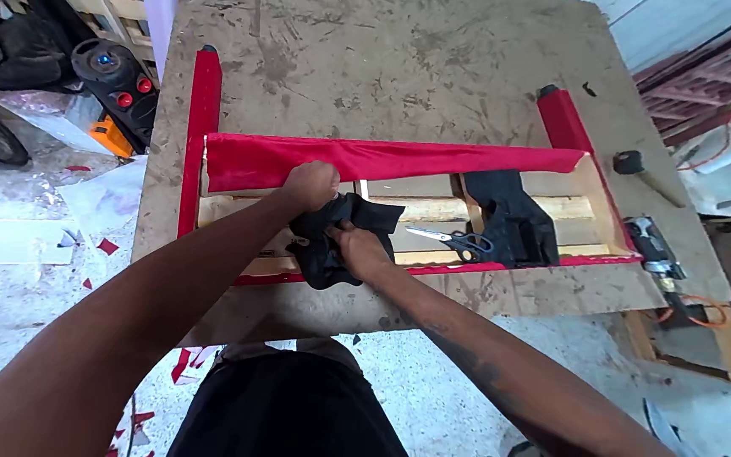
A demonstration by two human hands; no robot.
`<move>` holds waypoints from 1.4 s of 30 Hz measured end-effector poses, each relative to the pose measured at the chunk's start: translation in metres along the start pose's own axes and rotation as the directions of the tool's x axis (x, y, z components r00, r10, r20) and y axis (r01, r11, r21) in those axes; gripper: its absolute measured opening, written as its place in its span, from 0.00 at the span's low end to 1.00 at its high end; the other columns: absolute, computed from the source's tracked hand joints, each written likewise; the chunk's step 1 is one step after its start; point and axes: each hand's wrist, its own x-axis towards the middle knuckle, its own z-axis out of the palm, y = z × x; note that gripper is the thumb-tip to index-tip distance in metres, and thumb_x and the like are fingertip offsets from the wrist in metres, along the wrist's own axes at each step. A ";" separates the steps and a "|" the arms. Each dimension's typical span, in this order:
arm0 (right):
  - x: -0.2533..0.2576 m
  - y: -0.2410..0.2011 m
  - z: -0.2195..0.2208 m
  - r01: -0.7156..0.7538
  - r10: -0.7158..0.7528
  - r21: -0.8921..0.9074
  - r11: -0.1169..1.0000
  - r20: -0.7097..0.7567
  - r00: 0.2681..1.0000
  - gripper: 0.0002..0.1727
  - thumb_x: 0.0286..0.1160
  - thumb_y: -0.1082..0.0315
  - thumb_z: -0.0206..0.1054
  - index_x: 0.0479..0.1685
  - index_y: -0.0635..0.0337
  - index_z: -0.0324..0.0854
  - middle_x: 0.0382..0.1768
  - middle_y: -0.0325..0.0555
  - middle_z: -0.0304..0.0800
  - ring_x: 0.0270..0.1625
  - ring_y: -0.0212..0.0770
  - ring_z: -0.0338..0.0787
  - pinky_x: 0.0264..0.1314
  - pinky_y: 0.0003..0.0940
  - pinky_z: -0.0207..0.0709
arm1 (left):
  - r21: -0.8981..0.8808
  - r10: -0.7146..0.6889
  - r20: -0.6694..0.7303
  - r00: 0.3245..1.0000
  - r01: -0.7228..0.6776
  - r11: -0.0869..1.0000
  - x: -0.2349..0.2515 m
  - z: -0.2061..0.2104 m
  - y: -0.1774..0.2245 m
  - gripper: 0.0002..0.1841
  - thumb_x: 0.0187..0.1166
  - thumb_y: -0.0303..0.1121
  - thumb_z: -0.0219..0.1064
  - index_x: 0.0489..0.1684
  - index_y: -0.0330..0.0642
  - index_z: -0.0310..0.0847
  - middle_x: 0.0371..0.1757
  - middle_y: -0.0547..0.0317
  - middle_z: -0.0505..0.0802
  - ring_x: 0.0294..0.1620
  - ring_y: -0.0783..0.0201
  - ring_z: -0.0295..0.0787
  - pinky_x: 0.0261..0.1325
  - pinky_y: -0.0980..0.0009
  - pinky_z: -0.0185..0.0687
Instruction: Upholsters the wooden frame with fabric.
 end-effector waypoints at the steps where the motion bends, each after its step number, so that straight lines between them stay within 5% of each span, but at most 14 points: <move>1: -0.002 -0.003 0.000 -0.011 0.011 -0.017 1.000 -0.007 1.000 0.33 0.68 0.54 0.78 0.78 0.36 0.78 0.71 0.54 0.79 0.45 0.57 0.92 0.43 0.59 0.89 | -0.091 -0.005 -0.025 1.000 0.003 0.996 -0.002 -0.001 -0.005 0.11 0.81 0.45 0.65 0.42 0.51 0.89 0.41 0.52 0.93 0.48 0.49 0.92 0.48 0.38 0.86; 7: -0.009 -0.009 -0.003 -0.004 0.007 -0.099 0.995 0.026 1.000 0.42 0.64 0.48 0.80 0.82 0.45 0.71 0.71 0.55 0.79 0.42 0.60 0.91 0.38 0.61 0.86 | -0.608 -0.289 -0.124 0.949 0.157 0.778 -0.062 0.003 -0.057 0.34 0.77 0.65 0.66 0.68 0.45 0.82 0.54 0.47 0.94 0.57 0.50 0.91 0.65 0.40 0.84; 11: -0.004 -0.009 -0.001 0.047 -0.044 -0.142 0.989 0.023 0.999 0.43 0.65 0.45 0.78 0.83 0.49 0.70 0.70 0.53 0.81 0.43 0.58 0.92 0.38 0.60 0.86 | -0.827 -0.566 0.057 0.823 0.357 0.435 -0.099 0.035 -0.051 0.46 0.66 0.74 0.69 0.72 0.42 0.77 0.60 0.41 0.91 0.57 0.44 0.92 0.56 0.38 0.90; 14: -0.001 -0.007 0.000 0.097 -0.099 -0.175 0.980 -0.005 0.995 0.41 0.63 0.46 0.79 0.79 0.54 0.73 0.59 0.52 0.87 0.41 0.56 0.92 0.36 0.59 0.86 | -0.876 -0.574 0.166 0.802 0.388 0.288 -0.116 0.049 -0.033 0.48 0.64 0.76 0.69 0.71 0.41 0.77 0.56 0.41 0.93 0.52 0.44 0.94 0.52 0.42 0.92; 18: -0.002 -0.011 -0.003 0.084 -0.078 -0.196 0.977 0.040 0.996 0.37 0.68 0.48 0.74 0.78 0.52 0.71 0.36 0.51 0.91 0.37 0.56 0.93 0.37 0.58 0.84 | -0.769 -0.427 0.213 0.879 0.420 0.482 -0.107 0.053 -0.023 0.34 0.65 0.64 0.78 0.54 0.40 0.88 0.46 0.48 0.97 0.51 0.50 0.95 0.59 0.42 0.89; 21: -0.005 -0.011 -0.005 0.063 -0.052 -0.201 0.978 0.058 0.997 0.41 0.70 0.45 0.72 0.84 0.49 0.67 0.32 0.49 0.91 0.35 0.56 0.92 0.37 0.58 0.84 | -0.561 -0.366 0.091 0.926 0.352 0.749 -0.080 0.035 -0.019 0.23 0.72 0.55 0.76 0.46 0.42 0.90 0.40 0.48 0.96 0.46 0.48 0.95 0.55 0.36 0.87; 24: -0.005 -0.012 -0.003 0.041 -0.033 -0.193 0.980 0.045 0.998 0.42 0.68 0.43 0.73 0.85 0.45 0.66 0.30 0.48 0.90 0.33 0.55 0.92 0.35 0.57 0.83 | -0.419 -0.257 0.037 0.966 0.249 0.873 -0.062 0.011 -0.017 0.18 0.78 0.52 0.72 0.39 0.46 0.92 0.36 0.51 0.95 0.43 0.49 0.94 0.52 0.35 0.86; 28: -0.008 -0.013 -0.002 0.020 -0.010 -0.182 0.983 0.053 0.999 0.41 0.67 0.43 0.73 0.84 0.44 0.68 0.31 0.49 0.91 0.34 0.56 0.92 0.35 0.58 0.83 | -0.563 -0.284 -0.059 0.957 0.203 0.801 -0.070 0.023 -0.029 0.22 0.79 0.58 0.69 0.42 0.49 0.94 0.38 0.54 0.97 0.43 0.54 0.95 0.53 0.38 0.88; 31: -0.006 -0.012 -0.005 0.023 -0.014 -0.182 0.983 0.048 0.999 0.37 0.67 0.44 0.73 0.78 0.45 0.71 0.32 0.48 0.90 0.35 0.55 0.92 0.35 0.57 0.82 | -0.485 -0.360 0.067 0.931 0.345 0.804 -0.099 0.042 -0.021 0.38 0.59 0.75 0.73 0.43 0.45 0.92 0.38 0.49 0.95 0.44 0.48 0.94 0.52 0.35 0.88; 33: -0.008 -0.012 -0.001 0.024 -0.016 -0.177 0.984 0.050 0.999 0.40 0.67 0.44 0.73 0.82 0.44 0.68 0.32 0.48 0.90 0.36 0.55 0.92 0.36 0.58 0.82 | -0.443 -0.353 0.141 0.925 0.378 0.813 -0.112 0.053 -0.019 0.31 0.66 0.67 0.74 0.39 0.42 0.91 0.35 0.48 0.94 0.41 0.47 0.94 0.48 0.36 0.87; 36: -0.006 -0.012 -0.002 0.019 -0.015 -0.178 0.984 0.027 1.000 0.41 0.65 0.43 0.74 0.82 0.42 0.69 0.32 0.47 0.90 0.34 0.55 0.92 0.35 0.58 0.82 | -0.518 -0.260 0.099 0.961 0.273 0.811 -0.119 0.052 -0.029 0.18 0.80 0.54 0.69 0.44 0.52 0.96 0.38 0.59 0.97 0.42 0.58 0.95 0.52 0.43 0.89; 42: -0.010 -0.013 -0.004 0.029 -0.022 -0.172 0.985 0.040 0.999 0.43 0.65 0.43 0.75 0.84 0.46 0.67 0.34 0.50 0.91 0.37 0.57 0.92 0.38 0.60 0.82 | -0.621 -0.349 0.100 0.932 0.333 0.710 -0.130 0.064 -0.060 0.19 0.81 0.50 0.71 0.36 0.42 0.92 0.35 0.51 0.95 0.38 0.54 0.93 0.50 0.44 0.88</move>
